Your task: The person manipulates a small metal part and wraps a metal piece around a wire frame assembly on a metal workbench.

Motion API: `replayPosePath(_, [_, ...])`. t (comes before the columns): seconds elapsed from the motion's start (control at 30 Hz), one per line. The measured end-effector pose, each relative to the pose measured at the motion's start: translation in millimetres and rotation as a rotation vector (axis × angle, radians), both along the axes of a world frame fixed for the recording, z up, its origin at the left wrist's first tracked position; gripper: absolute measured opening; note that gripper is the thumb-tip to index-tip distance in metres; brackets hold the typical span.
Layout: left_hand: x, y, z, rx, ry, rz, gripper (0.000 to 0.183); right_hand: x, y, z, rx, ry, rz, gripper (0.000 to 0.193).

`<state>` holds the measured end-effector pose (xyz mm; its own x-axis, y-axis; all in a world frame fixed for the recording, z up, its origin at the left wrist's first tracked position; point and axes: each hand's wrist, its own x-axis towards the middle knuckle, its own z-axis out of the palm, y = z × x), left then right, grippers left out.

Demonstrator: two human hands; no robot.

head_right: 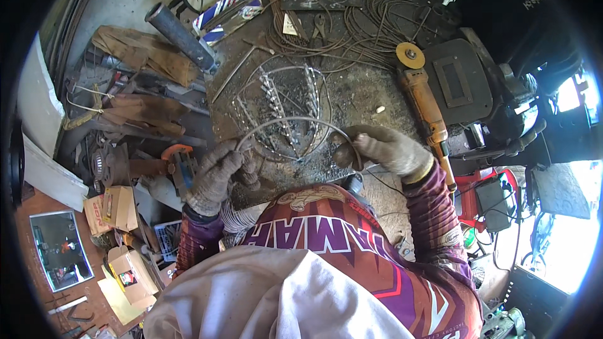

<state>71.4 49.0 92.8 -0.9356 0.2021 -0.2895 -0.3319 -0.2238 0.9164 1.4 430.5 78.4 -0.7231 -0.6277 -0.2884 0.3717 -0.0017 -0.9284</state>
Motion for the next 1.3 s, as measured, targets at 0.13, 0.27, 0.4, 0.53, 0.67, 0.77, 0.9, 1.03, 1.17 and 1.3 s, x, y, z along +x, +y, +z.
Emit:
replayPosePath(0.13, [-2, 14, 11, -0.026, 0.055, -0.035, 0.034, -1, -7, 23, -0.034, 0.011, -0.033, 0.052])
replayPosePath(0.27, [-4, -12, 53, 0.132, 0.01, -0.323, 0.032, 13, -5, 80, 0.04, 0.058, 0.138, 0.05])
replayPosePath(0.4, [17, -13, 108, -0.091, 0.214, -0.453, 0.035, 21, 13, 135, 0.164, 0.075, 0.403, 0.047])
replayPosePath(0.53, [26, -41, 164, -0.253, 0.248, -0.901, 0.049, 29, 7, 180, -0.003, 0.355, 0.627, 0.043])
replayPosePath(0.67, [42, -35, 180, -0.108, 0.066, -0.814, 0.043, 44, 15, 189, 0.155, 0.275, 0.709, 0.039])
replayPosePath(0.77, [40, -28, 189, -0.278, 0.237, -0.809, 0.04, 50, 17, 195, 0.045, 0.342, 0.693, 0.038])
replayPosePath(0.9, [21, -43, 174, -0.181, 0.154, -0.862, 0.029, 42, 13, 180, 0.122, 0.321, 0.505, 0.028])
replayPosePath(1.03, [-1, -20, 140, -0.533, 0.338, -0.301, 0.023, 9, -12, 147, 0.357, 0.533, 0.129, 0.027])
replayPosePath(1.17, [-55, -18, 59, -0.866, 0.683, 0.028, 0.021, -46, -44, 72, 0.394, 0.648, -0.18, 0.034])
replayPosePath(1.3, [-85, -31, -20, -1.022, 0.757, 0.211, 0.027, -90, -73, -6, 0.552, 0.627, -0.337, 0.036])
